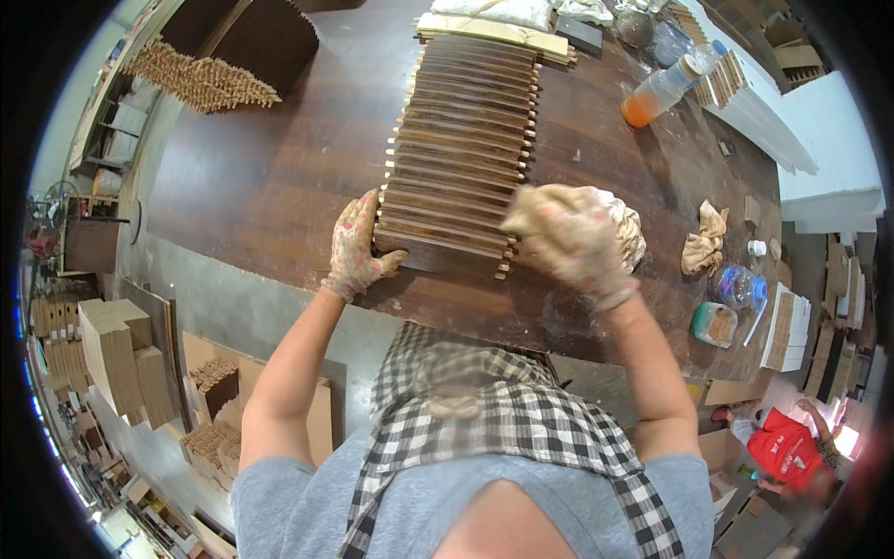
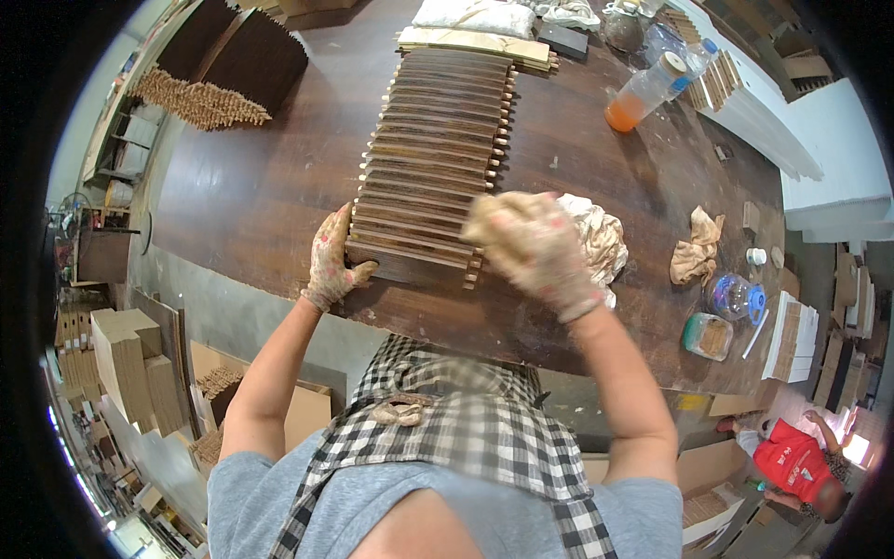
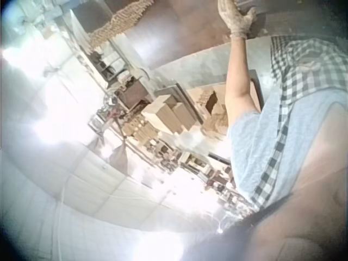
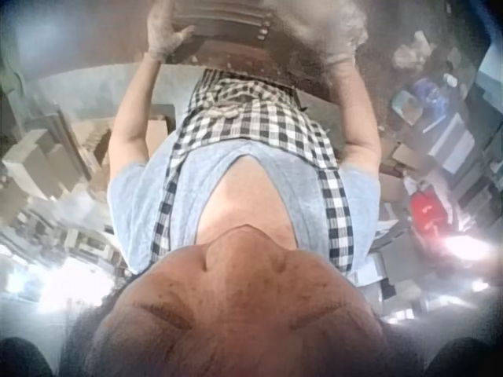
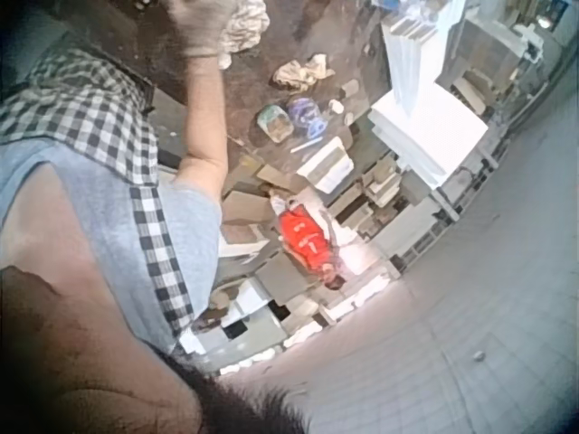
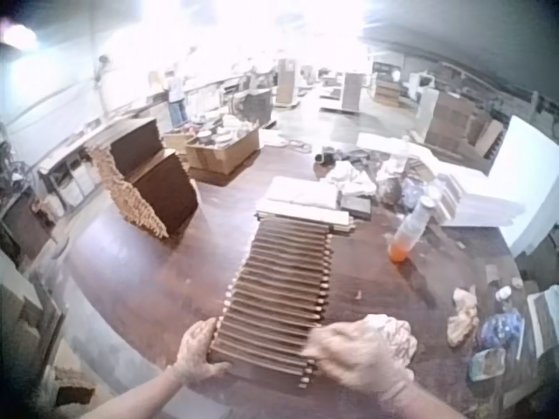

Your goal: The person wipes a stack of wooden slats with a cloth, then separates individual slats and wipes each one individually. The person places the wiped slats into a separate pile on the left side of the table.

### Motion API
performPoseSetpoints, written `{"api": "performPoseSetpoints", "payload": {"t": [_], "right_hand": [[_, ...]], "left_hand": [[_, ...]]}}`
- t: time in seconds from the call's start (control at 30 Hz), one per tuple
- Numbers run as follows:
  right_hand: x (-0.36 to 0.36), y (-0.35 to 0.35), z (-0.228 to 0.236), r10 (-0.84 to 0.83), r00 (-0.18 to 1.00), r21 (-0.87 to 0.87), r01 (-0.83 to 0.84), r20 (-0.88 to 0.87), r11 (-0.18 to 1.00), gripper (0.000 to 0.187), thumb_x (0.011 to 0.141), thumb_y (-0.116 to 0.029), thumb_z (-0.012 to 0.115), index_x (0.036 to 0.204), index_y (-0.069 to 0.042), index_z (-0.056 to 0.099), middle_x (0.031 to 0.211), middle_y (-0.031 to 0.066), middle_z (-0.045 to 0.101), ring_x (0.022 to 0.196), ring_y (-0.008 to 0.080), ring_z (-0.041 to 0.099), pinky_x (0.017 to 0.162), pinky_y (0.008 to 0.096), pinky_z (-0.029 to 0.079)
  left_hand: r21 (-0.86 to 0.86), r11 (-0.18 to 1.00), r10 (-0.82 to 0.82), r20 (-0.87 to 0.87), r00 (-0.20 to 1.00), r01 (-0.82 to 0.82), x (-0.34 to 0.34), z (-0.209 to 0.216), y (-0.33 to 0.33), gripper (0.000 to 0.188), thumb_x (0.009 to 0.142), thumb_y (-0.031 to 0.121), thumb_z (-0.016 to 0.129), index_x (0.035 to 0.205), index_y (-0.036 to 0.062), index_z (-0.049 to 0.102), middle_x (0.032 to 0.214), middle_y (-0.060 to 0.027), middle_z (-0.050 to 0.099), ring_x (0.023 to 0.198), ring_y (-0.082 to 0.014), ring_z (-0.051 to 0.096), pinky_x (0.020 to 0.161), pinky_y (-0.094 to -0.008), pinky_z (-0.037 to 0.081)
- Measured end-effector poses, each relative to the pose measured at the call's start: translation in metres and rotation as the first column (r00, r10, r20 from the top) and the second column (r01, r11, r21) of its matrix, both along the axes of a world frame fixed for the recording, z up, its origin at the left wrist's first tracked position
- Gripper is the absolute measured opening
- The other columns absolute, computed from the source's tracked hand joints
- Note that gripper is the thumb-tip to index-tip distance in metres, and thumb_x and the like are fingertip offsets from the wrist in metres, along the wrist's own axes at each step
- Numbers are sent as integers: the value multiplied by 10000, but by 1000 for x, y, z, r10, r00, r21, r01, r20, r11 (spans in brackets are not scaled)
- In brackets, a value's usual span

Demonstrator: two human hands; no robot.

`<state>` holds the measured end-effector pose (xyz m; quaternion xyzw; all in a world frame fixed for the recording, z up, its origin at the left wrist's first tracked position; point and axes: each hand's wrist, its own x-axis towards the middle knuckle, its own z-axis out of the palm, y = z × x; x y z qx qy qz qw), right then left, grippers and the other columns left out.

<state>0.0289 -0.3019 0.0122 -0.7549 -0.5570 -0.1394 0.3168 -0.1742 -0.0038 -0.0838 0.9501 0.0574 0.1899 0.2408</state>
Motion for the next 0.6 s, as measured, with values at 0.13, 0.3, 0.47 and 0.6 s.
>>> {"api": "performPoseSetpoints", "payload": {"t": [0.13, 0.3, 0.47, 0.6], "right_hand": [[-80, 69, -14, 120, 988, -60, -126, -102, 990, 340, 887, -310, 699, 1213, -215, 668, 1102, 30, 636, 907, 193, 584, 804, 373, 476], [-64, 55, -21, 42, 999, -73, -43, -20, 996, 322, 916, -300, 670, 1223, -201, 681, 1079, 25, 659, 926, 181, 617, 747, 359, 513], [-31, 23, -8, -272, 957, 29, 271, 104, 962, 183, 932, -312, 680, 1062, -183, 695, 1001, 3, 674, 846, 154, 584, 706, 291, 494], [-88, 87, -9, -95, 995, -4, 95, 4, 995, 229, 957, -342, 642, 1146, -224, 696, 1039, -6, 671, 828, 133, 562, 707, 265, 462]], "left_hand": [[7, 1000, -1, 1, 1000, 1, 0, 0, 1, 1039, 646, 433, 843, 1435, -80, 403, 1378, -263, 543, 1285, -419, 514, 1138, -505, 352], [-49, 999, -16, -20, 1000, 15, 1, 4, 1, 1033, 665, 429, 841, 1440, -86, 393, 1385, -266, 536, 1307, -421, 494, 1140, -515, 336], [-20, 1000, -19, -49, 999, 18, -1, 1, 1, 1041, 682, 436, 837, 1454, -92, 379, 1406, -273, 520, 1336, -414, 473, 1155, -518, 311], [29, 999, -31, 26, 999, 31, -1, -5, 0, 1034, 698, 441, 834, 1457, -93, 377, 1416, -272, 513, 1348, -405, 464, 1163, -512, 302]]}}
